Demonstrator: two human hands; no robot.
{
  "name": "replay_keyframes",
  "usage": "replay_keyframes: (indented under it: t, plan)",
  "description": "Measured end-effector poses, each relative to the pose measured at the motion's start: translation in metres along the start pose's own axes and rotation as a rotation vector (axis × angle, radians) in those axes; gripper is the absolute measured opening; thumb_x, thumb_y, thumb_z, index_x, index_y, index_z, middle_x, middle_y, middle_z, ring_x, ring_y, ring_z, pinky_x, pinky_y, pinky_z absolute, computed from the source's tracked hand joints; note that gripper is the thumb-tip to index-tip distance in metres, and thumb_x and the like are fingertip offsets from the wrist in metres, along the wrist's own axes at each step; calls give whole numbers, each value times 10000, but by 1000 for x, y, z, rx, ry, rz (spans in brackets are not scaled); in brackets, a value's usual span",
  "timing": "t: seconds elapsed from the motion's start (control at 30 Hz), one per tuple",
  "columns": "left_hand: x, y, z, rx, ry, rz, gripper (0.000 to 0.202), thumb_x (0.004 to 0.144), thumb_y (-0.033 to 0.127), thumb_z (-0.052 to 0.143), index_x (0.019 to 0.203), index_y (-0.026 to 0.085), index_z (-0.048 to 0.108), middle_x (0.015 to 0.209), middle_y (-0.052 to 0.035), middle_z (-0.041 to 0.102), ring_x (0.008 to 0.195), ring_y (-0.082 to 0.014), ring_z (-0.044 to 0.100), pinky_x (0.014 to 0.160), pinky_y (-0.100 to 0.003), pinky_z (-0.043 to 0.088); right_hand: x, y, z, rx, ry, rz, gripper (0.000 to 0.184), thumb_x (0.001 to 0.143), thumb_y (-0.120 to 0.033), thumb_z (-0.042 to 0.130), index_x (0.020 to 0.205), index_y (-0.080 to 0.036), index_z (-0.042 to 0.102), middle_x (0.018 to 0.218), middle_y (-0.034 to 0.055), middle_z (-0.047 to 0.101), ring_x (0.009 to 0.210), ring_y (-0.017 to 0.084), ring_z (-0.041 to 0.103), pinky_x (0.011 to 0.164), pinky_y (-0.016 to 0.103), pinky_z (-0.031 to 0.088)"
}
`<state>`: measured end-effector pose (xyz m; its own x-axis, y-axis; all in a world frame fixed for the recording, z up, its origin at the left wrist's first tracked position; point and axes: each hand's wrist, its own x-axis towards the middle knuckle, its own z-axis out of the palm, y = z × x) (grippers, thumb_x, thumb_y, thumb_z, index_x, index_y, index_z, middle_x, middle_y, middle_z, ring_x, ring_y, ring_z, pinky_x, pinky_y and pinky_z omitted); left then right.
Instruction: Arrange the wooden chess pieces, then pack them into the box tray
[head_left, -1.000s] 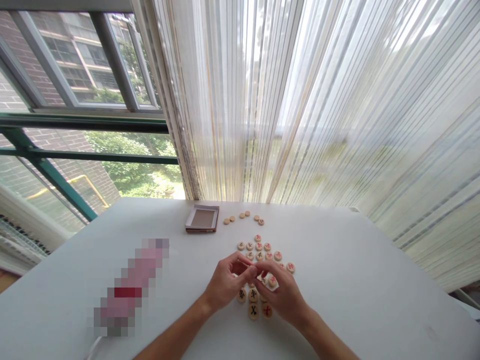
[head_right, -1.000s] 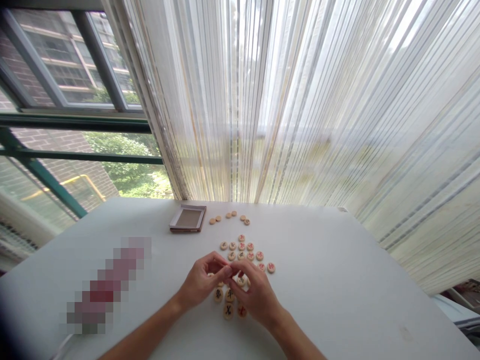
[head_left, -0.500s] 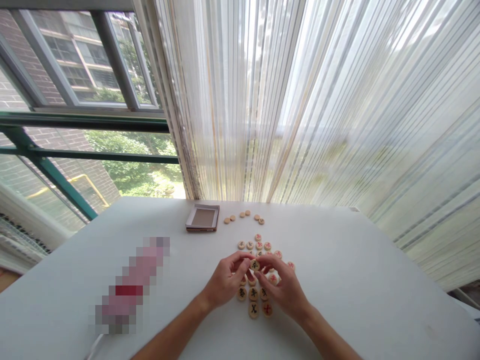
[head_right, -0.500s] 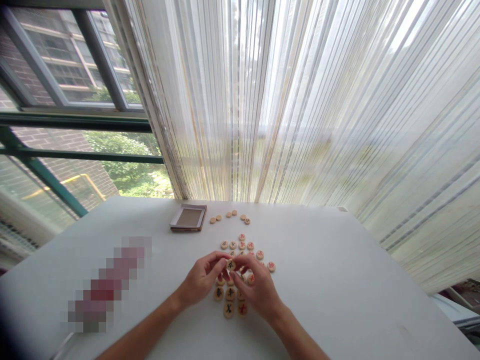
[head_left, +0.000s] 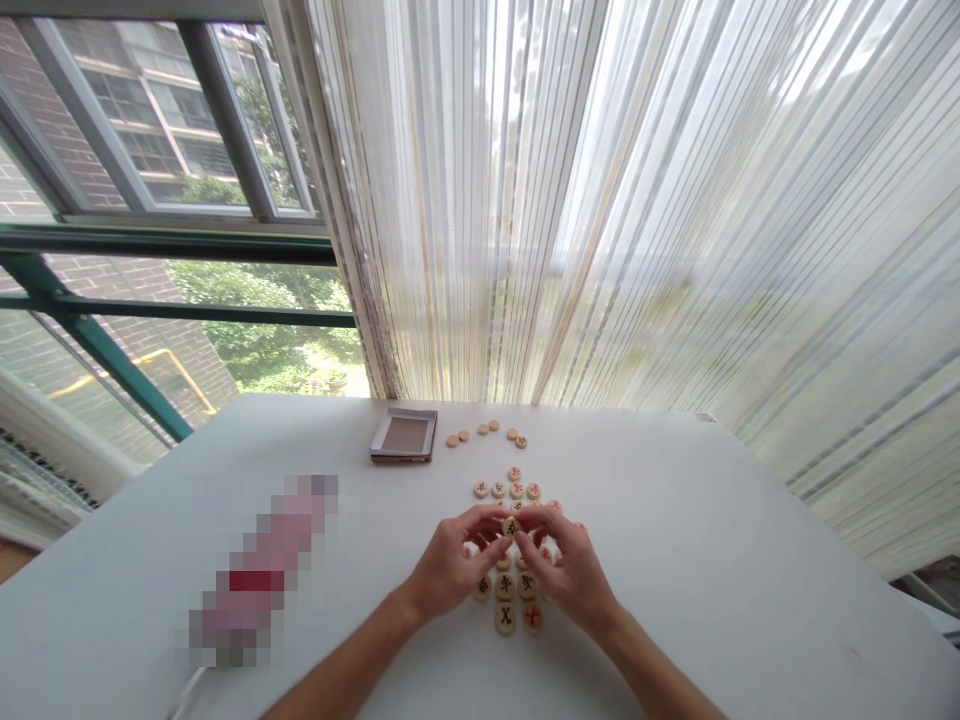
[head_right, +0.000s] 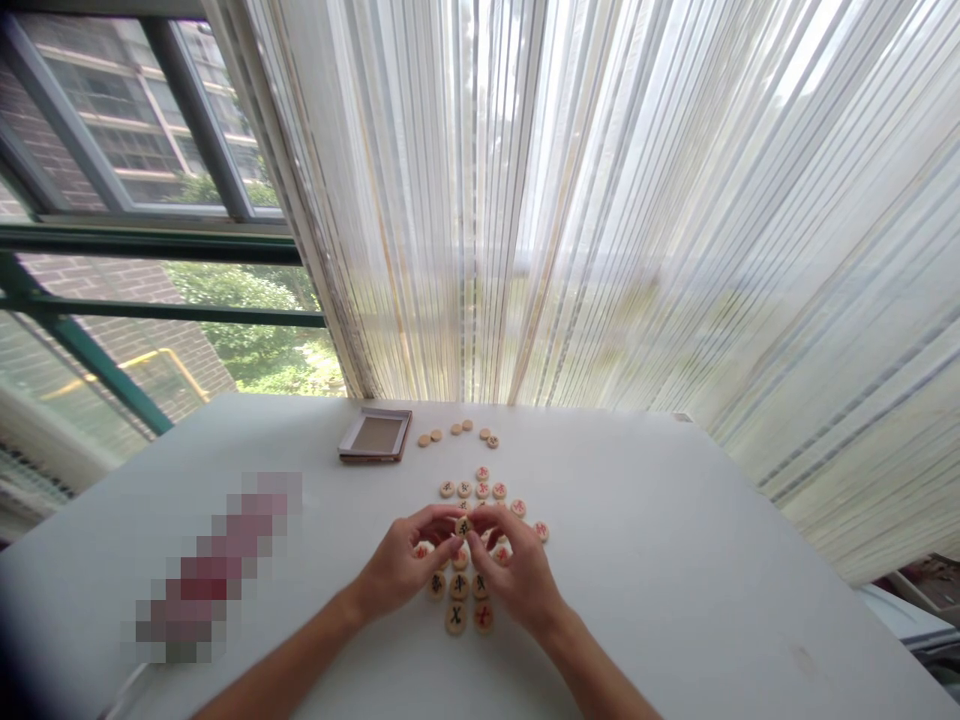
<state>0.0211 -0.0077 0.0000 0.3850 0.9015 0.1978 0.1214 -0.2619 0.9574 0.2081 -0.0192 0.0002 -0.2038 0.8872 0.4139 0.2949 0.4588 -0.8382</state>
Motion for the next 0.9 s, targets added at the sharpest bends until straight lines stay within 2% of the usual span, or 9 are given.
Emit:
replay_keyframes:
  t: [0.2, 0.47, 0.73, 0.9]
  plan:
    - [-1, 7, 3, 70, -20, 107, 291, 886, 330, 620, 1144, 198, 643, 939, -56, 732, 770, -166, 667, 739, -275, 545, 1, 0, -1, -34, 11, 30, 72, 875, -275, 645, 895, -206, 646, 826, 14, 692, 707, 153, 635, 633, 262, 504]
    - [-2, 5, 2, 105, -14, 124, 235, 854, 296, 663, 1061, 184, 655, 851, -38, 721, 728, -153, 645, 699, -252, 526, 0, 0, 1, -57, 27, 37, 119, 889, -309, 642, 853, -203, 683, 757, 10, 704, 642, 146, 605, 619, 258, 478]
    - [-1, 7, 0, 72, -26, 88, 234, 863, 308, 653, 1047, 166, 628, 835, -46, 710, 723, -153, 644, 679, -257, 521, 0, -1, -2, -41, 12, 17, 138, 922, -299, 591, 945, -217, 700, 827, 28, 727, 718, 169, 653, 678, 273, 518]
    - [5, 3, -9, 2, 68, 42, 281, 824, 335, 700, 1031, 167, 611, 903, -51, 674, 745, -150, 635, 666, -254, 531, 2, 3, -10, -34, 82, -4, 195, 935, -286, 561, 1087, -226, 669, 907, 53, 736, 806, 200, 692, 748, 312, 556]
